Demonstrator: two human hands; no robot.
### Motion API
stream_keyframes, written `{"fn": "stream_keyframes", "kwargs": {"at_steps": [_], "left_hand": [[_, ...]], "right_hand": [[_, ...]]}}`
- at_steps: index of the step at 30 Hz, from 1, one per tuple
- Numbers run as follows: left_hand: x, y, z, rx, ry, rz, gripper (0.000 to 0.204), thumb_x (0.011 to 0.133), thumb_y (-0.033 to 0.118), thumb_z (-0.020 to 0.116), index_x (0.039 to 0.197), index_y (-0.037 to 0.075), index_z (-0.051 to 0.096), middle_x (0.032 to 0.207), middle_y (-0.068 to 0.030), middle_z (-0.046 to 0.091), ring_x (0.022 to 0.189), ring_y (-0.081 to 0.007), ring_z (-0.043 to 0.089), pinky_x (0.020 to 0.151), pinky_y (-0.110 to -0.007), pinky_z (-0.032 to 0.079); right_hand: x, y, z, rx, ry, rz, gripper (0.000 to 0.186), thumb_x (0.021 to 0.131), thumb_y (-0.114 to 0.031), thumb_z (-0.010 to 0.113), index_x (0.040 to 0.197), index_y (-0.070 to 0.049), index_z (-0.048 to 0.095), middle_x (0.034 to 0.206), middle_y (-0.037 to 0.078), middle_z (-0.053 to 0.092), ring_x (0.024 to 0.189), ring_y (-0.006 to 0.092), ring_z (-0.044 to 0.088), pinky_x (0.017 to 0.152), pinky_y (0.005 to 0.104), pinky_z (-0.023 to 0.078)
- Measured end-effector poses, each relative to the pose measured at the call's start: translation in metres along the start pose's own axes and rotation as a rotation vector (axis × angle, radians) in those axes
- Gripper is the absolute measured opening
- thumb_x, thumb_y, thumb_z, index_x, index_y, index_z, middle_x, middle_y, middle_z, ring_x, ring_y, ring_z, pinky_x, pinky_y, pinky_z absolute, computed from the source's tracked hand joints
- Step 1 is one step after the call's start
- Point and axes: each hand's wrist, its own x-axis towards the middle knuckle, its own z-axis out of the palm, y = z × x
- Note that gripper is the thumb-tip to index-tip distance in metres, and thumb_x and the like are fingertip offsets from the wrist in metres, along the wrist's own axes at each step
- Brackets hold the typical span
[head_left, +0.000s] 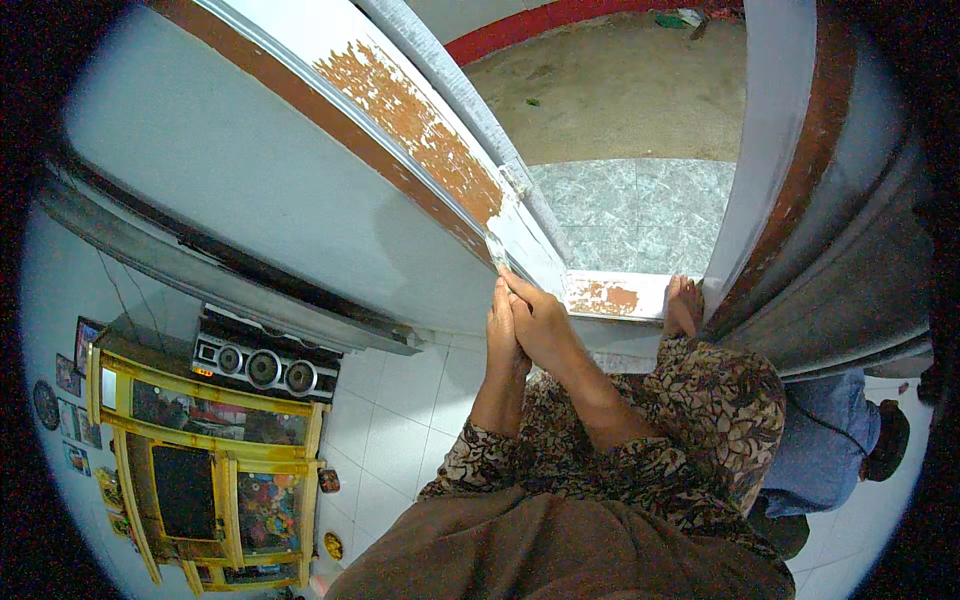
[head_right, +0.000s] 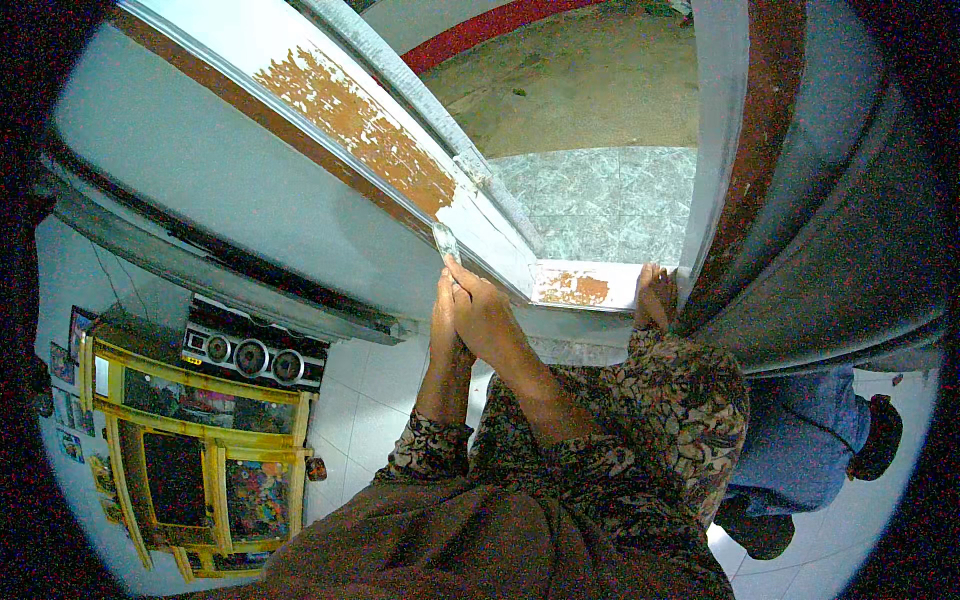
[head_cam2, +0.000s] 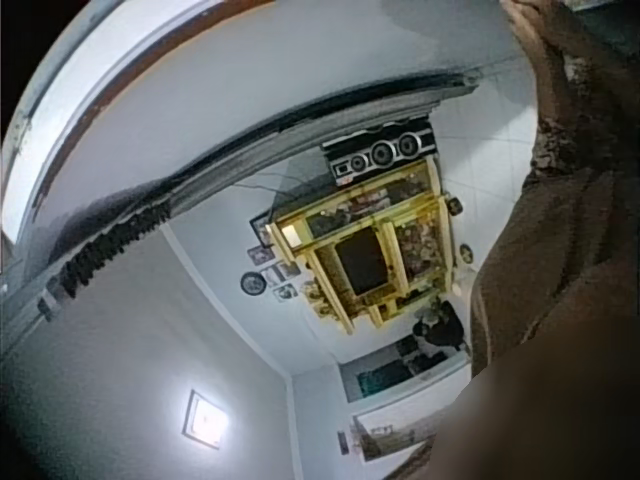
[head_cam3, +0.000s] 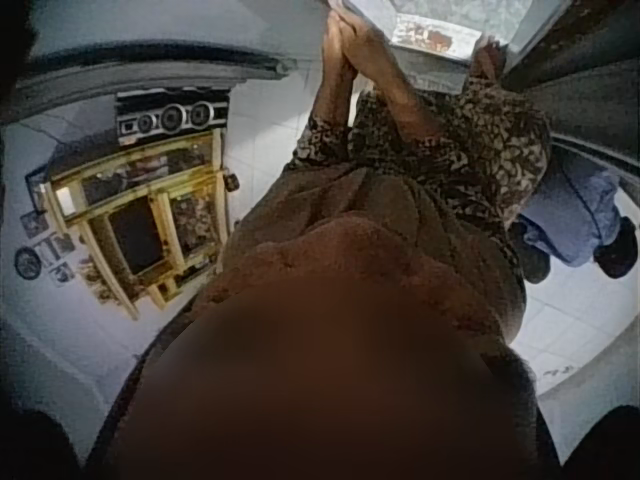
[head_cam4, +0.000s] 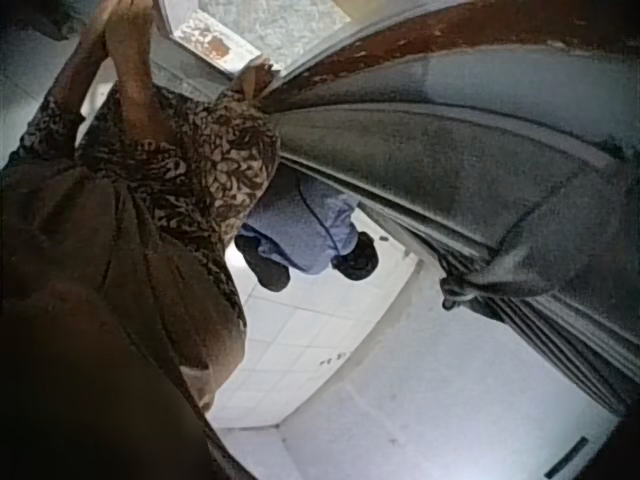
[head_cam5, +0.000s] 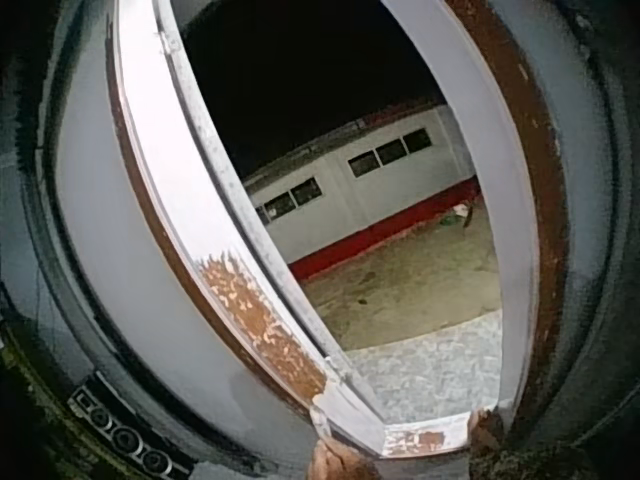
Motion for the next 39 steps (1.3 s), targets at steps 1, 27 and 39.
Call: {"fn": "stream_keyframes", "kwargs": {"at_steps": [1, 27, 39], "left_hand": [[0.002, -0.001, -0.001, -0.035, 0.001, -0.017, 0.046, 0.102, 0.046, 0.034, 0.115, 0.006, 0.053, 0.096, -0.0069, 0.060, 0.087, -0.0183, 0.059, 0.078, -0.031, 0.049], [0.017, -0.013, -0.005, -0.525, -0.120, -0.275, 0.054, 0.102, 0.050, 0.034, 0.104, 0.002, 0.058, 0.093, -0.0096, 0.062, 0.084, -0.0178, 0.059, 0.075, -0.030, 0.049], [0.019, -0.029, 0.003, -0.497, -0.194, -0.060, 0.050, 0.104, 0.046, 0.030, 0.104, 0.003, 0.056, 0.098, -0.0084, 0.060, 0.091, -0.0166, 0.057, 0.083, -0.030, 0.048]], "right_hand": [[0.001, 0.000, -0.001, 0.011, -0.008, -0.011, 0.043, 0.093, -0.011, 0.042, 0.133, -0.001, 0.053, 0.128, 0.026, 0.057, 0.121, 0.0319, 0.055, 0.104, 0.0337, 0.041], [-0.007, 0.007, 0.008, -0.029, 0.050, 0.034, 0.043, 0.093, -0.008, 0.044, 0.135, -0.008, 0.052, 0.132, 0.024, 0.054, 0.122, 0.0341, 0.054, 0.103, 0.0376, 0.041], [0.004, 0.045, 0.004, -0.037, 0.009, -0.078, 0.045, 0.092, -0.003, 0.047, 0.136, -0.012, 0.053, 0.126, 0.021, 0.060, 0.114, 0.0281, 0.061, 0.095, 0.0324, 0.047]]}}
